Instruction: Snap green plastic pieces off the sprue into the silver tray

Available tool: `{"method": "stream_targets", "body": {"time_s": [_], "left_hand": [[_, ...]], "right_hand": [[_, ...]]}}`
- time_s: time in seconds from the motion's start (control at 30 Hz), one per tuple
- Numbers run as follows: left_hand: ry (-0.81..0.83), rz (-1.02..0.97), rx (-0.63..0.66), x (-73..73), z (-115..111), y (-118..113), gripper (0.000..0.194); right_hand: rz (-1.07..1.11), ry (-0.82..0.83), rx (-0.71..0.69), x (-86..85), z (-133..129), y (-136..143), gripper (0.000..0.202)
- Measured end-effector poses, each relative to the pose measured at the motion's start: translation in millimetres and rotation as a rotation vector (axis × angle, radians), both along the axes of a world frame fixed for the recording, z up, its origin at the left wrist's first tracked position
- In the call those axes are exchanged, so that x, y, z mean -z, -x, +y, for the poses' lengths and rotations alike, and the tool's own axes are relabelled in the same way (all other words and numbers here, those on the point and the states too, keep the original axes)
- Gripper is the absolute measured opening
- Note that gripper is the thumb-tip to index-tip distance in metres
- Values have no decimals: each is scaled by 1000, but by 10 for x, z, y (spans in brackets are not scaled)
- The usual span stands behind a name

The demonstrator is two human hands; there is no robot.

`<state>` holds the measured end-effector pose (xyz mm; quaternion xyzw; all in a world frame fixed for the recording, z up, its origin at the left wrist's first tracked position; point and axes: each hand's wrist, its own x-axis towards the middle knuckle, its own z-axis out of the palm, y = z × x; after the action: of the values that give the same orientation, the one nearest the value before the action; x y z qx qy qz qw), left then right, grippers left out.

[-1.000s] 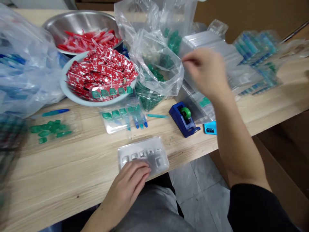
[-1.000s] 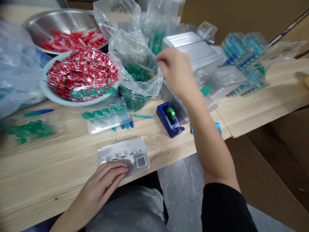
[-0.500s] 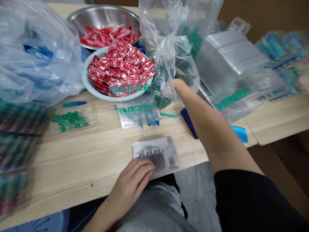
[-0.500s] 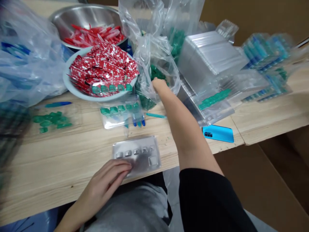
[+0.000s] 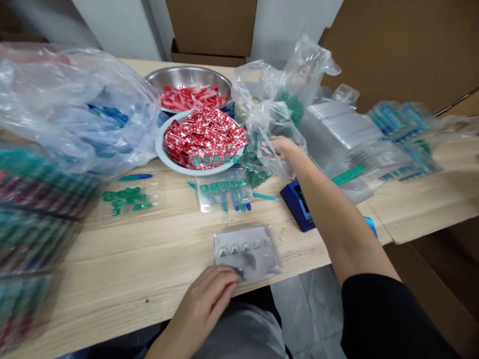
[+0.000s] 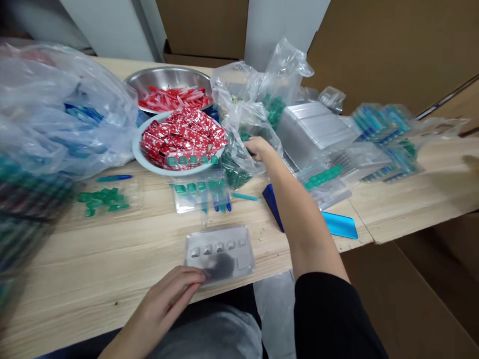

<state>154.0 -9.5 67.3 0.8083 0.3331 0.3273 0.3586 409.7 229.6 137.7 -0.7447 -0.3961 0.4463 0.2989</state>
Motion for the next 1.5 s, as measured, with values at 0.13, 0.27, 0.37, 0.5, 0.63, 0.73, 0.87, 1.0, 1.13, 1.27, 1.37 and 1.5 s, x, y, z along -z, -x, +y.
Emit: {"method": "stream_targets", "body": {"time_s": [0.13,0.27,0.37,0.5,0.63,0.73,0.87,1.0,1.13,1.27,1.37,1.5], "left_hand": [[54,-9,-18,-10,78,30,14],[110,-67,-99,-77,215,24,16],[207,-145,-188,-130,324,-60,15],[343,-275,-209,-164,396,-275,15],[232,-232,-192,-166,376,-428,26],[167,-169,-211,-157,358,-435,32],[241,-210,-201,-130,383,-386,37],[309,-233,-242,-111,419,-348,25],[398,-349,-281,-131,438,-302,10],[553,-524,-230,-167,438,-265,5],[583,-554,-200,-194,428,-258,7],[472,-500,-200,-231,411,-252,11]], "right_hand": [[177,-138,80,-170,-102,-70,8],[391,-220,98,-290,-635,-143,17],[737,-163,65,-189,-1144,-88,16],[989,42,45,107,-1641,182,22],[1100,121,63,324,-1864,459,21],[1105,103,72,380,-1929,558,20],[1106,99,52,385,-1973,589,13],[1134,148,13,403,-2006,567,24],[1180,182,-21,445,-2044,511,38],[1212,144,-56,471,-2063,485,32],[1198,123,-65,467,-2063,508,28],[1131,119,-82,430,-2081,562,24]]}}
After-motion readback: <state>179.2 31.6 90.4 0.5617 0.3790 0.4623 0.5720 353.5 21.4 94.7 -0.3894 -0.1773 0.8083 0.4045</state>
